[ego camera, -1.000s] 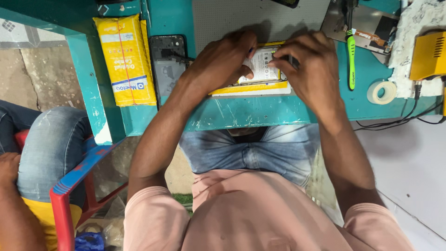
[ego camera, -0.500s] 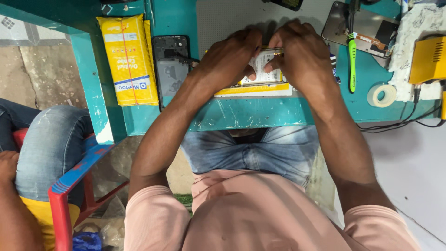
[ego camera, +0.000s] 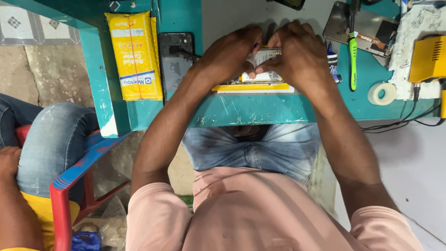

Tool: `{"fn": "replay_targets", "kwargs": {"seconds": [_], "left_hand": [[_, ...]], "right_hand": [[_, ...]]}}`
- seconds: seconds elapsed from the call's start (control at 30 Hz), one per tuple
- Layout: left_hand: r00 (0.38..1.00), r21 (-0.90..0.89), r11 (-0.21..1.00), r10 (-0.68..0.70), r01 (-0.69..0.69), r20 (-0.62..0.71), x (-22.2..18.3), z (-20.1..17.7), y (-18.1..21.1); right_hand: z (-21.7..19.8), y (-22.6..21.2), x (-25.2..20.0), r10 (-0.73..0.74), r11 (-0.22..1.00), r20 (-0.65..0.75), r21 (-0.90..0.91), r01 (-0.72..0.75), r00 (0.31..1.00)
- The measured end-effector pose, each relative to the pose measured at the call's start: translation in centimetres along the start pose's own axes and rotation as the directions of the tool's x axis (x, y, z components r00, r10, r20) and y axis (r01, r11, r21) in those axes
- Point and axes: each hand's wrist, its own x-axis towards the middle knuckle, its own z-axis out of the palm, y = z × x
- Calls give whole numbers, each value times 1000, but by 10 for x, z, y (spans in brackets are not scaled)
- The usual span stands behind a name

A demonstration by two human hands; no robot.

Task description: The person assembles a mobile phone by placing a battery into the chassis, applying adhesive from a tube to the internal edges, and then pressing the screen assembly onto the frame before checking the display functionality.

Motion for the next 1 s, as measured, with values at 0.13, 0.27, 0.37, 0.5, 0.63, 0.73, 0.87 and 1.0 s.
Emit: {"fn": "replay_targets", "kwargs": {"seconds": [0.13,0.27,0.37,0.5,0.63,0.73,0.87,1.0], "left_hand": [[1000,-21,999,27,-27,-4,0,1,-6],[1000,22,1000,9,-9,-14,1,3,-6],[999,28,1000,13,-12,-40,2,4,-4],[999,-14,999,-39,39,-22,-1,3,-4],[999,-32,999,-32,31,-30,0,3,-4],[998,-35,998,-57,56,-31,-1,5,-2],[998,-27,998,-57,57,-21,0,5,-1],[998,-37,998,-58,57,-28,1,6,-3]], "right_hand": [[8,-8,1,78,996,12,-49,-77,997],[2,-11,13,117,988,87,-107,-108,989],[-7,-8,28,193,981,250,-79,-179,949],[-10,-3,42,278,954,399,-6,-300,874],[-2,-7,46,272,962,307,-114,-249,912],[-2,-9,43,251,968,270,-102,-231,930],[-7,-4,35,267,958,303,22,-287,915],[-9,7,24,148,978,227,111,-177,963]]}}
